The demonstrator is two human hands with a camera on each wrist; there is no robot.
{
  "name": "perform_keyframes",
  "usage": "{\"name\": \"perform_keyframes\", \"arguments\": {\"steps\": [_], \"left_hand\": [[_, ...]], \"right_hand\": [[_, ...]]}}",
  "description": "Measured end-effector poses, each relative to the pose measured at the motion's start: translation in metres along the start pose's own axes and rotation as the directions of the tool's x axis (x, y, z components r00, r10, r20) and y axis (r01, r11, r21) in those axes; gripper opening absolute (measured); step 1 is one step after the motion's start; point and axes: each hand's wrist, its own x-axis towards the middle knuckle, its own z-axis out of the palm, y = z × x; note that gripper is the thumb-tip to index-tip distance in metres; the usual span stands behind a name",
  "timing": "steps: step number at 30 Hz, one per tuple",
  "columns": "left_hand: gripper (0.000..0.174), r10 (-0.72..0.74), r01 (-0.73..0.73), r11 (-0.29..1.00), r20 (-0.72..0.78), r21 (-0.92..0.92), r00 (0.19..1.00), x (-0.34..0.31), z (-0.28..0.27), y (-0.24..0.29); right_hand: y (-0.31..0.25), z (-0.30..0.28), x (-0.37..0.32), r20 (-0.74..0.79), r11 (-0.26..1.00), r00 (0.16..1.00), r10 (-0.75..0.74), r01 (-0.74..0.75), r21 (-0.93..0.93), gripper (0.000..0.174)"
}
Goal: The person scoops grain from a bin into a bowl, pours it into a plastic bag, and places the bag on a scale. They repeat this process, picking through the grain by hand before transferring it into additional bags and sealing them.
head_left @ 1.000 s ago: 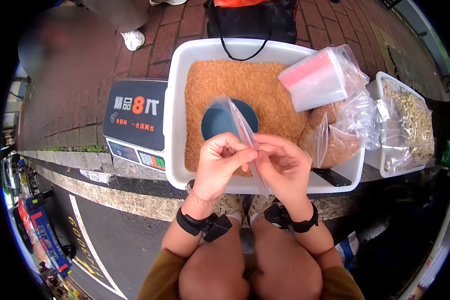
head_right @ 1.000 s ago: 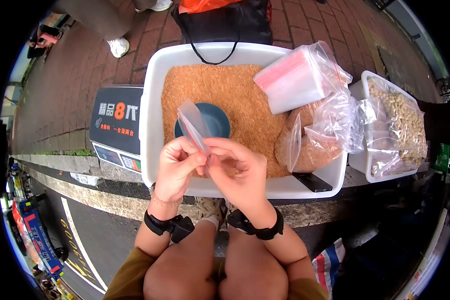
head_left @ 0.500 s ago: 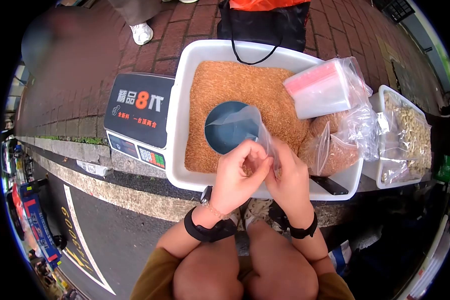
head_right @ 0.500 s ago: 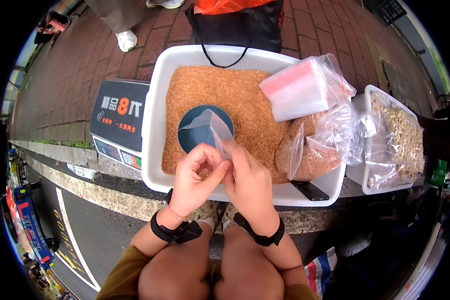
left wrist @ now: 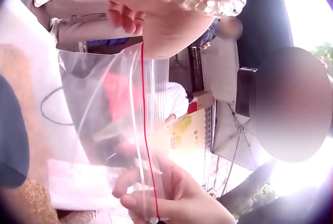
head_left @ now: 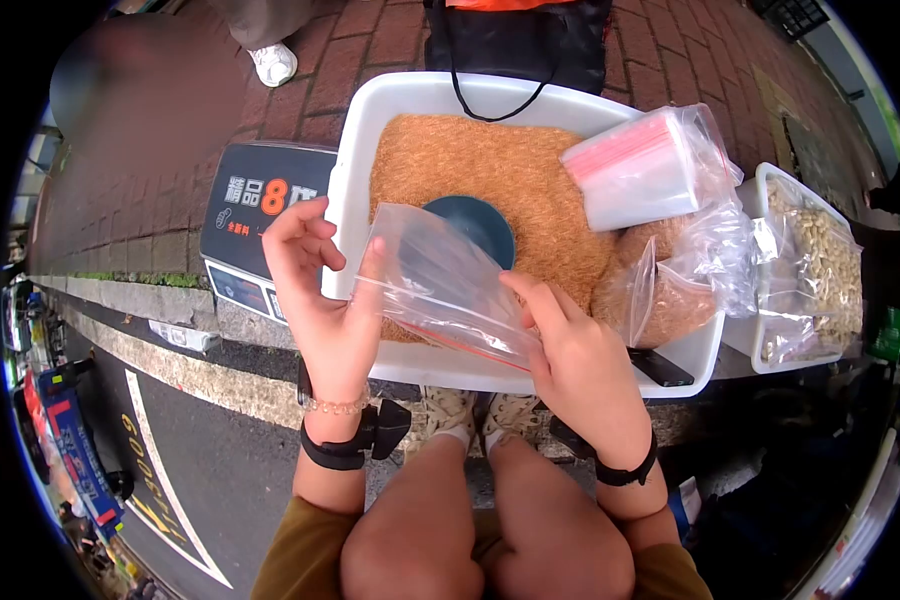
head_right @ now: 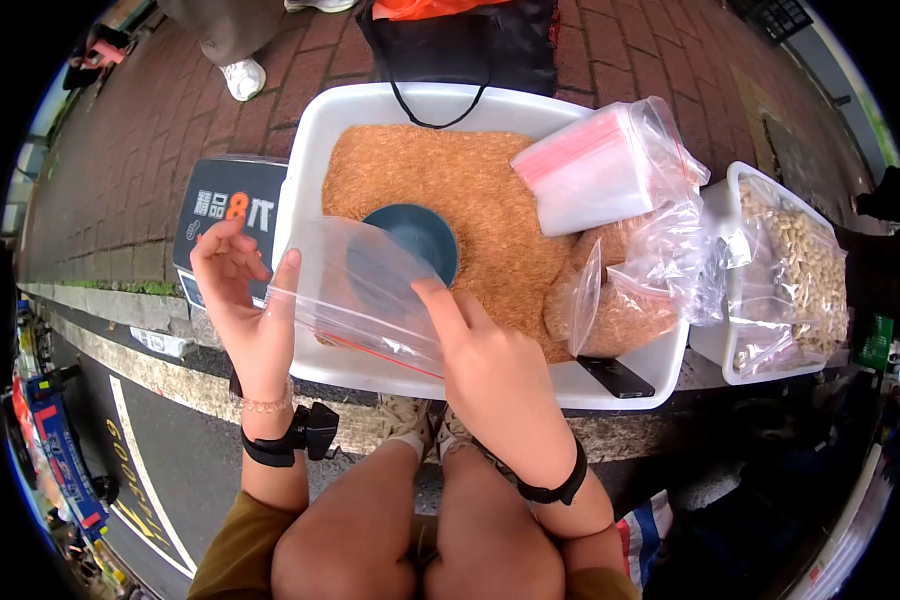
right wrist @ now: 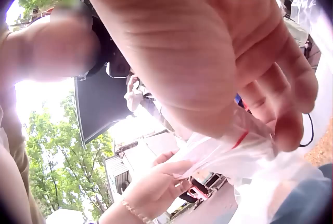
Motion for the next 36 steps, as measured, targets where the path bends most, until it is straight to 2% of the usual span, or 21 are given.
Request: {"name": "perform_keyframes", "arguments": {"steps": [3,5,7,8,10,11,13,15,18,20,21,23,24,25,27,28,29,31,32,34,36], "left_hand": [[0.029,0.014,-0.033,0.995,0.201,0.092,0.98,0.013,0.01,0.025],[0.019,0.228,-0.273,0.96,0.404,0.059,0.886,0.022,0.023,0.04],[0.012,0.207,-0.268,0.961,0.473,0.064,0.857,0.023,0.035,0.058],[0.011,0.269,-0.36,0.925,0.462,0.119,0.845,0.026,0.038,0.061],[0.01,0.337,-0.449,0.876,0.446,0.173,0.829,0.034,0.04,0.067],[0.01,0.464,-0.572,0.776,0.374,0.267,0.803,0.037,0.038,0.069],[0.011,0.589,-0.662,0.649,0.302,0.376,0.749,0.038,0.039,0.073],[0.015,0.625,-0.668,0.73,0.254,0.147,0.738,0.022,0.048,0.073],[0.024,0.653,-0.688,0.724,0.272,0.047,0.706,-0.002,0.054,0.074],[0.027,0.675,-0.696,0.715,0.319,-0.06,0.666,-0.021,0.059,0.074],[0.029,0.69,-0.695,0.708,0.331,-0.122,0.644,-0.031,0.064,0.076],[0.028,0.728,-0.733,0.665,0.345,-0.144,0.593,-0.048,0.065,0.078],[0.028,0.722,-0.722,0.677,0.321,-0.142,0.613,-0.051,0.066,0.078],[0.029,0.714,-0.711,0.689,0.298,-0.139,0.633,-0.053,0.068,0.076],[0.03,0.709,-0.701,0.698,0.27,-0.145,0.651,-0.048,0.067,0.068],[0.031,0.705,-0.693,0.706,0.243,-0.147,0.666,-0.047,0.066,0.065],[0.031,0.704,-0.691,0.707,0.246,-0.15,0.667,-0.05,0.066,0.065],[0.03,0.73,-0.731,0.666,0.331,-0.148,0.598,-0.059,0.066,0.066],[0.028,0.734,-0.738,0.658,0.353,-0.152,0.581,-0.062,0.066,0.066],[0.027,0.717,-0.733,0.669,0.366,-0.121,0.593,-0.062,0.07,0.065],[0.024,0.681,-0.7,0.708,0.354,-0.096,0.641,-0.056,0.077,0.058]], "right_hand": [[0.009,-0.024,0.014,-0.157,0.971,0.981,0.112,-0.074,0.229,0.04],[0.004,-0.044,0.025,-0.263,0.981,0.956,0.133,-0.09,0.17,0.039],[0.004,-0.057,0.035,-0.368,0.988,0.919,0.142,-0.108,0.113,0.038],[0.007,-0.063,0.04,-0.51,0.983,0.86,-0.015,-0.081,-0.165,0.036],[-0.003,-0.08,0.046,-0.613,0.755,0.697,-0.371,-0.158,-0.636,0.03],[-0.004,-0.079,0.044,-0.614,0.753,0.692,-0.38,-0.155,-0.64,0.03],[-0.007,-0.071,0.03,-0.546,0.877,0.698,-0.464,0.277,-0.392,0.029],[-0.018,-0.059,0.022,-0.372,0.92,0.864,-0.34,0.224,-0.32,0.028],[0.005,-0.043,0.026,-0.324,0.918,0.884,-0.339,0.235,-0.319,0.03],[0.007,-0.04,0.027,-0.178,1.0,0.984,-0.019,0.019,-0.002,0.032],[0.011,-0.037,0.028,-0.177,1.0,0.984,-0.017,0.017,-0.002,0.032],[0.024,-0.024,0.031,-0.093,0.839,0.944,-0.317,0.233,-0.491,0.037],[0.028,-0.016,0.031,-0.004,0.836,0.967,-0.256,0.22,-0.502,0.041],[0.035,-0.008,0.033,-0.004,0.836,0.968,-0.252,0.216,-0.505,0.041],[0.052,0.005,0.041,0.029,0.991,0.999,-0.046,0.049,-0.127,0.044],[0.058,0.011,0.043,-0.063,0.994,0.994,-0.089,0.093,0.053,0.051],[0.06,0.014,0.047,-0.063,0.995,0.994,-0.085,0.089,0.054,0.051],[0.062,0.021,0.058,-0.308,0.949,0.95,-0.05,-0.051,-0.311,0.06],[0.069,0.022,0.065,-0.31,0.949,0.95,-0.045,-0.056,-0.31,0.06],[0.083,0.022,0.076,-0.224,0.97,0.944,0.241,-0.238,0.039,0.066],[0.067,0.016,0.063,-0.252,0.968,0.955,0.154,-0.198,-0.157,0.064]]}}
